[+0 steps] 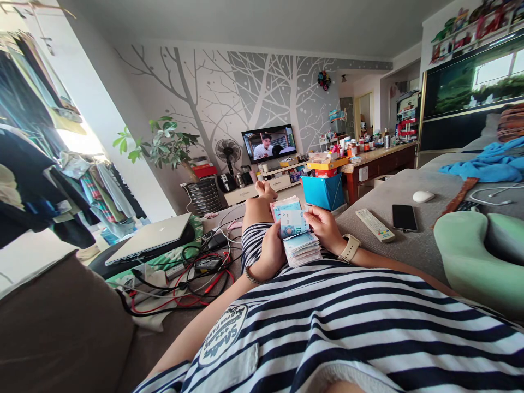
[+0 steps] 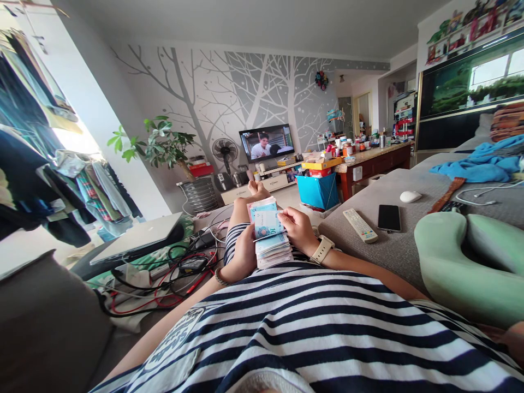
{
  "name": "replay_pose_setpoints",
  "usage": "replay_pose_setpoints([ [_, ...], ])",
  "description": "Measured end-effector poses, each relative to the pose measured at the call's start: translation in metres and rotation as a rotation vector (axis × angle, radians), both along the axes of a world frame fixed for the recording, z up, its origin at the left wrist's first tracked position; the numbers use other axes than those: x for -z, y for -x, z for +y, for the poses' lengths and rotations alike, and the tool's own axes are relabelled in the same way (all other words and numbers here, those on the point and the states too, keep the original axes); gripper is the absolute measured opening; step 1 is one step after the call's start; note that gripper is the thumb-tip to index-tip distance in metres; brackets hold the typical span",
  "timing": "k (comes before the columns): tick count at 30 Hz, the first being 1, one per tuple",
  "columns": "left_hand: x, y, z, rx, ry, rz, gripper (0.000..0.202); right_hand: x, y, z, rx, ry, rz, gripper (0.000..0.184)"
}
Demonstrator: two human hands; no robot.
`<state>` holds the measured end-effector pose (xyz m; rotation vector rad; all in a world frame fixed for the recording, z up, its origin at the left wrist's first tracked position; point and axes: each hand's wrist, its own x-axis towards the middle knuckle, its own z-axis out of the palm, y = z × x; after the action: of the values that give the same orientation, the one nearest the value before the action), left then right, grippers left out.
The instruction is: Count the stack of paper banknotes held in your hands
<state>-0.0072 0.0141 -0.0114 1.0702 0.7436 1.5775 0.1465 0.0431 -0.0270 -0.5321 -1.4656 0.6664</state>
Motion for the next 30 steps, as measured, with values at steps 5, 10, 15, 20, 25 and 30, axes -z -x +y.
replay_pose_setpoints([
  [5, -0.002, -0.002, -0.003, -0.032, 0.008, 0.0, 0.031, 0.0, 0.0, -0.001, -0.003, 0.005, 0.0, 0.047],
  [10, -0.003, -0.004, -0.007, -0.064, 0.003, 0.029, 0.031, 0.0, 0.0, 0.0, -0.01, 0.008, 0.005, 0.046],
  [15, -0.004, -0.004, -0.008, -0.064, 0.009, 0.031, 0.033, -0.001, 0.001, -0.001, -0.016, 0.022, 0.004, 0.046],
  [20, -0.005, -0.004, -0.011, -0.086, -0.022, 0.085, 0.031, 0.0, 0.001, -0.001, -0.013, 0.029, 0.002, 0.046],
  [25, -0.005, -0.003, -0.01, -0.082, -0.002, 0.062, 0.029, 0.0, 0.001, 0.0, 0.004, 0.021, -0.011, 0.046],
  [30, -0.003, -0.003, -0.006, -0.073, 0.013, 0.045, 0.03, 0.0, 0.0, 0.0, 0.013, 0.014, -0.019, 0.047],
])
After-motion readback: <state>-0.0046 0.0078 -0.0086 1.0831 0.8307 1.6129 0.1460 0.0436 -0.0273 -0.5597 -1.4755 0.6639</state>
